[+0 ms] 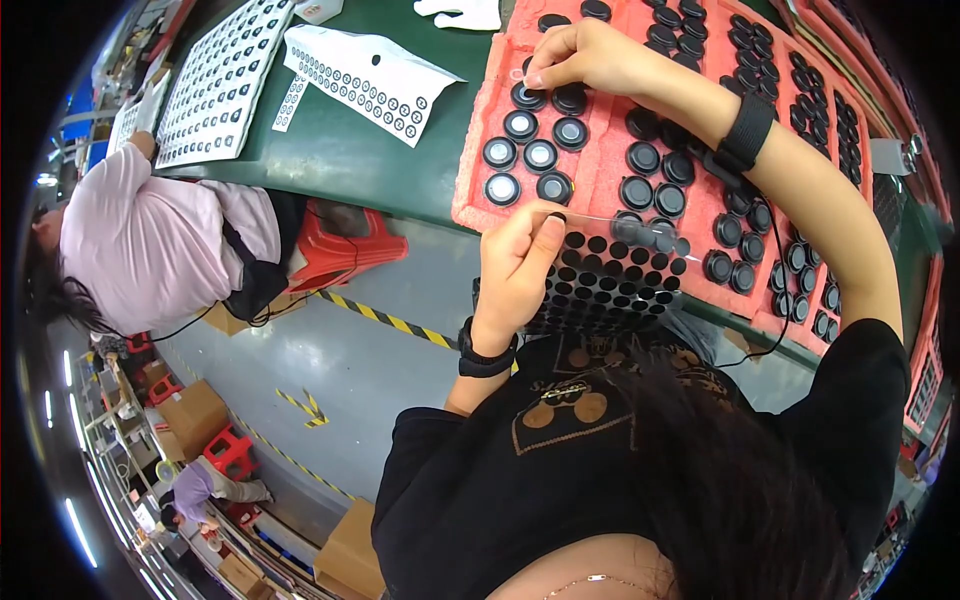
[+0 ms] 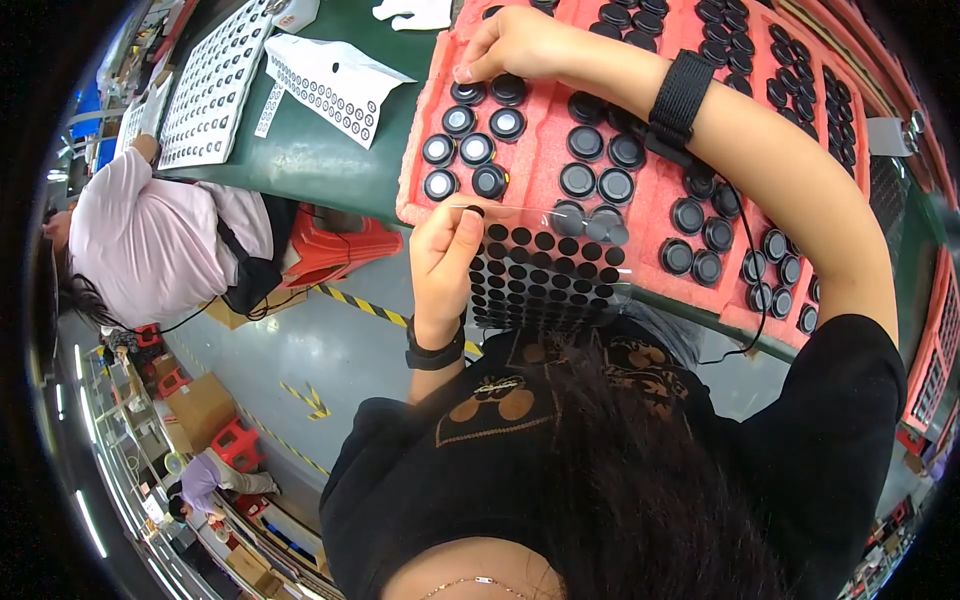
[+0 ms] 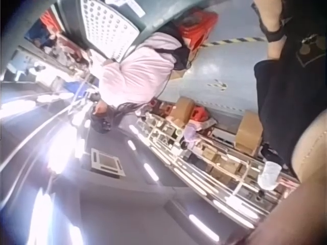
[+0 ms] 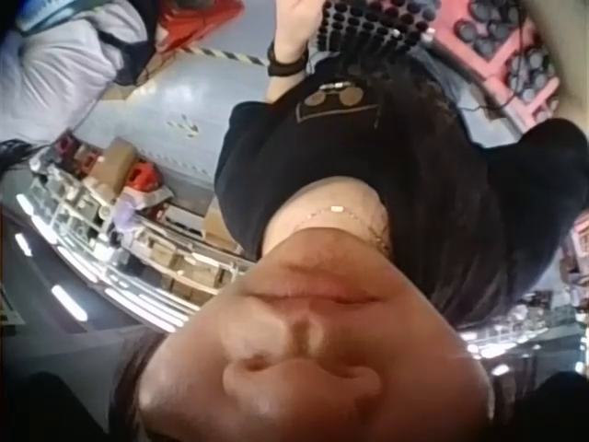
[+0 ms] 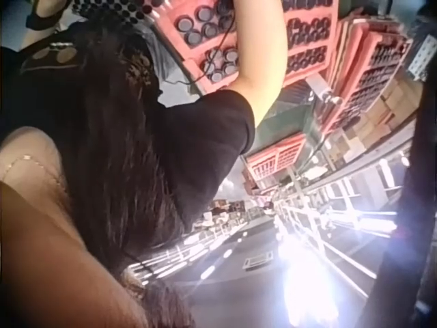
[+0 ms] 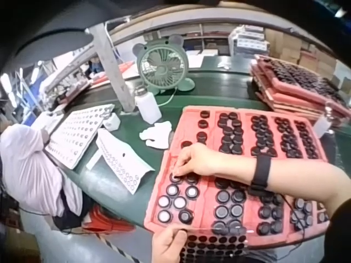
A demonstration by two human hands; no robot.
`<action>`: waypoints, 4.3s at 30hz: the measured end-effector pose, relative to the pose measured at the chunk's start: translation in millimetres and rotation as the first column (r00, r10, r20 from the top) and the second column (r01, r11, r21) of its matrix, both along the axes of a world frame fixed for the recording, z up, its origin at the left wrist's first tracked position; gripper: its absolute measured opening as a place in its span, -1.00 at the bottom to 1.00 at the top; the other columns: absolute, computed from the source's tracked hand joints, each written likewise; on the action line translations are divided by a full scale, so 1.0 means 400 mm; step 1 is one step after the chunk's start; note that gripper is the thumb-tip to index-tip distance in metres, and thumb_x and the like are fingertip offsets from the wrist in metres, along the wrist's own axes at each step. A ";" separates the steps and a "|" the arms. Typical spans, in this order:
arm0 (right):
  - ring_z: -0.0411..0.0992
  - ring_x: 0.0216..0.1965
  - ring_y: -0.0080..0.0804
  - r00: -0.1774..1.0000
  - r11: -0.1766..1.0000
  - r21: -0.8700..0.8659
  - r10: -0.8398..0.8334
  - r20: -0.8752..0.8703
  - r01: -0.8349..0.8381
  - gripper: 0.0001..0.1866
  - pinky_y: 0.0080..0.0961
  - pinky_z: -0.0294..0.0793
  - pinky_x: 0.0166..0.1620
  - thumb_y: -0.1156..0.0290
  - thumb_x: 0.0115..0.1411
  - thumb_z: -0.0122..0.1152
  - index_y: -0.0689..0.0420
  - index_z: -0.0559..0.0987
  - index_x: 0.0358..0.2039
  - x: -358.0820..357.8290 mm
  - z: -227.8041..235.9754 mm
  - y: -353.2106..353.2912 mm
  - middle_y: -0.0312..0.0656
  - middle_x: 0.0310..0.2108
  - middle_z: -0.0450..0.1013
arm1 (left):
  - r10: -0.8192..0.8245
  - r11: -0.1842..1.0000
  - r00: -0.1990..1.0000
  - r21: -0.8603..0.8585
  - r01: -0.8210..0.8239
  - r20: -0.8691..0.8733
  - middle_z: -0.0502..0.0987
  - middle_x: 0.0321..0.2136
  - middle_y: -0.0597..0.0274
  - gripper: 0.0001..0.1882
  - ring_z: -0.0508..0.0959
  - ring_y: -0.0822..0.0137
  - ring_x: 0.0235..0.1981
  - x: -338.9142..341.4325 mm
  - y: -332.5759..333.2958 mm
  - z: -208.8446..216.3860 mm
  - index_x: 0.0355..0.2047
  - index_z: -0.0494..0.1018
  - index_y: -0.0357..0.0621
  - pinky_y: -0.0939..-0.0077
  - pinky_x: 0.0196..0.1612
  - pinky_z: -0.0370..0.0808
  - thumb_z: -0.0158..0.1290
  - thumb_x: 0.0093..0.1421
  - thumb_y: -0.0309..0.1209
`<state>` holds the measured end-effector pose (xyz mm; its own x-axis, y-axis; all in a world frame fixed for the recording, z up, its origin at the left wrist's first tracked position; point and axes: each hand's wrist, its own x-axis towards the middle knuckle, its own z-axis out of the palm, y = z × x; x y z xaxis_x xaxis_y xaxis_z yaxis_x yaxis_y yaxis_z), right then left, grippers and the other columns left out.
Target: Manually placing small black circular components from a plastic sheet into a red sorting tray.
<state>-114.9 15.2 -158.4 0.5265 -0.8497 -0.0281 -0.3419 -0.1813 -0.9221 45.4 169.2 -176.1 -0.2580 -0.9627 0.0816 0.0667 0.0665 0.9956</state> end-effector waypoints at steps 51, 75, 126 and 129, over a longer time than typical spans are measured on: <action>0.35 -0.47 -0.31 0.985 0.920 -0.355 0.137 -0.108 -0.167 -0.82 -0.56 0.33 -0.41 0.50 -0.14 0.13 0.25 0.41 -0.47 0.031 0.140 0.267 -0.16 -0.54 0.32 | 0.044 0.997 0.989 0.063 -0.036 -0.138 0.36 -0.52 0.40 -0.75 0.27 0.67 -0.54 -0.030 0.001 0.034 -0.34 0.32 -0.32 0.83 -0.48 0.19 -0.25 0.18 -0.35; 0.38 -0.56 -0.39 0.992 0.705 -0.698 -0.062 0.109 0.121 -0.87 -0.62 0.36 -0.50 0.56 -0.22 0.18 0.25 0.40 -0.62 -0.005 0.103 0.275 -0.20 -0.56 0.39 | 0.125 0.992 0.968 0.052 -0.116 -0.219 0.41 -0.50 0.36 -0.64 0.36 0.65 -0.49 -0.066 -0.017 0.075 -0.41 0.35 -0.32 0.84 -0.45 0.27 -0.33 0.21 -0.27; 0.41 -0.48 -0.59 0.988 0.919 -0.363 -0.136 0.070 0.152 -0.59 -0.74 0.36 -0.40 0.66 -0.15 0.11 0.12 0.38 -0.20 -0.034 0.129 0.308 -0.23 -0.54 0.37 | 0.261 0.961 0.958 -0.065 -0.270 -0.119 0.46 -0.54 0.19 -0.88 0.45 0.51 -0.52 0.006 -0.011 0.095 -0.47 0.35 -0.31 0.75 -0.44 0.39 0.04 -0.07 -0.64; 0.42 -0.44 -0.57 0.988 0.828 -0.540 -0.138 0.068 0.153 -0.61 -0.72 0.39 -0.39 0.62 -0.15 0.13 0.12 0.40 -0.22 -0.031 0.130 0.308 -0.22 -0.49 0.40 | 0.268 0.961 0.955 -0.029 -0.274 -0.129 0.45 -0.56 0.21 -0.90 0.44 0.52 -0.54 0.000 -0.005 0.091 -0.49 0.35 -0.31 0.75 -0.47 0.38 0.04 -0.05 -0.61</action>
<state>-127.4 138.4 -106.3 0.3897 -0.7912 0.4713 -0.3824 -0.6046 -0.6987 45.2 167.2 -139.8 0.0267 -0.9895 0.1423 0.1609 0.1448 0.9763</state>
